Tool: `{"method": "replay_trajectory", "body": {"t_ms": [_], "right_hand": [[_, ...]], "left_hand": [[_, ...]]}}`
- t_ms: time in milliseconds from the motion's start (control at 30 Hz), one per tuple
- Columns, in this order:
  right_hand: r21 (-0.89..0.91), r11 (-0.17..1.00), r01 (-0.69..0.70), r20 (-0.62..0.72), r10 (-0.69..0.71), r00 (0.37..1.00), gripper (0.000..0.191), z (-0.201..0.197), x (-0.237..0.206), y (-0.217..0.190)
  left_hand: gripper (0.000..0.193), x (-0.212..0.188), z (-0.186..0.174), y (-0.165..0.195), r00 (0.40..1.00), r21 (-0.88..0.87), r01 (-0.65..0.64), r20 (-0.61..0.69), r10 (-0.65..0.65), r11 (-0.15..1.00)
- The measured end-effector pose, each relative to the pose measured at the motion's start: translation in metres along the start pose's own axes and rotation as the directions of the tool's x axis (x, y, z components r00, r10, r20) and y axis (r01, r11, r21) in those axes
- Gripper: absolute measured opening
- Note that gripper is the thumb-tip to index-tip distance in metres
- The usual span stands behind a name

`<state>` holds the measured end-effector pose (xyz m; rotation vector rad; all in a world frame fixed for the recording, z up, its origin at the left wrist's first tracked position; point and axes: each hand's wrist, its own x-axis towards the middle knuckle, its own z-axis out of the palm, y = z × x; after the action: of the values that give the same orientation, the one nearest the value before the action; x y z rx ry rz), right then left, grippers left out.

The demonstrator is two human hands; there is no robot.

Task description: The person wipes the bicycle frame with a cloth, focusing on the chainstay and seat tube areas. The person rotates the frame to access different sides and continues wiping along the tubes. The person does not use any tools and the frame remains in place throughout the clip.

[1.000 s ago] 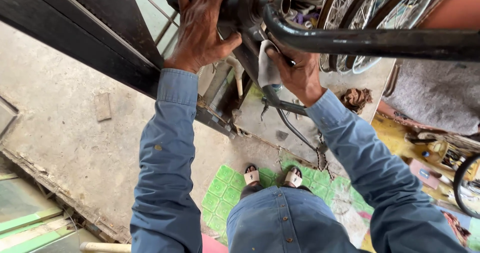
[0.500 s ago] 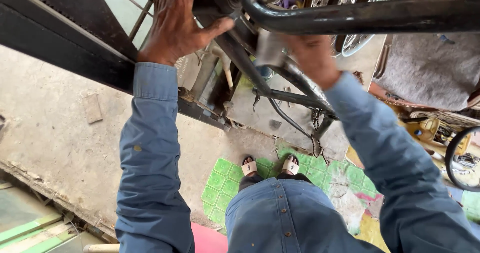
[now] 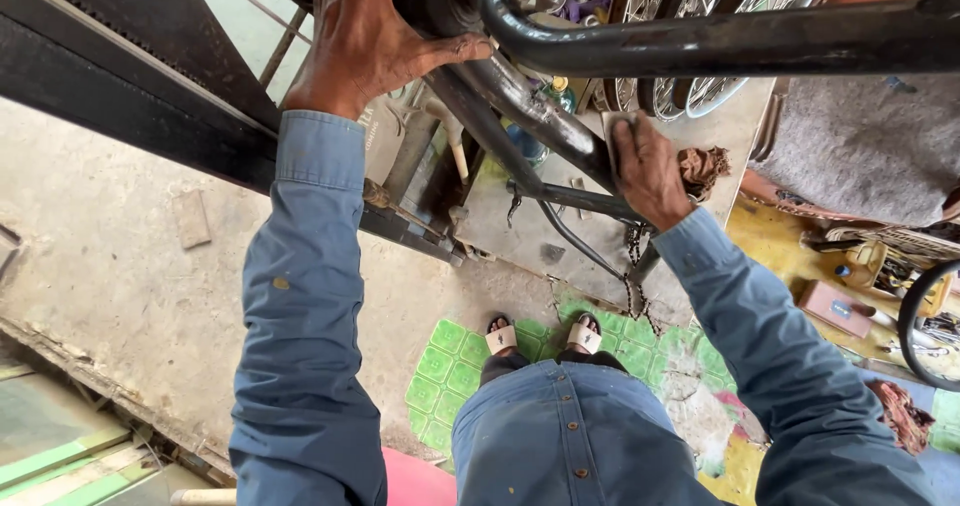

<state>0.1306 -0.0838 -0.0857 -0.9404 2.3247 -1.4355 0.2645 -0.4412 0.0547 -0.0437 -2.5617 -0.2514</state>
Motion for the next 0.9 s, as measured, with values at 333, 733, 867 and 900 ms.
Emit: {"method": "replay_trajectory", "body": {"t_ms": [333, 733, 867, 900], "right_hand": [[-0.593, 0.627, 0.506, -0.084, -0.673, 0.735, 0.016, 0.0, -0.005, 0.021], [-0.265, 0.962, 0.058, -0.061, -0.077, 0.995, 0.022, -0.021, -0.031, 0.026], [-0.457, 0.83, 0.319, -0.046, -0.38, 0.924, 0.016, -0.012, -0.027, 0.032], [-0.419, 0.872, 0.254, -0.079, -0.314, 0.946, 0.017, -0.008, -0.025, 0.033]], "left_hand": [[0.098, 0.007, 0.002, 0.027, 0.993, -0.05, -0.06, -0.108, 0.055, 0.997], [0.088, -0.022, 0.045, 0.051, 0.985, -0.168, 0.083, -0.136, -0.106, 0.982], [0.08, -0.033, 0.062, 0.035, 0.985, -0.213, 0.072, -0.136, -0.102, 0.974], [0.081, -0.036, 0.066, 0.031, 0.985, -0.285, 0.106, -0.099, -0.139, 0.953]]}}
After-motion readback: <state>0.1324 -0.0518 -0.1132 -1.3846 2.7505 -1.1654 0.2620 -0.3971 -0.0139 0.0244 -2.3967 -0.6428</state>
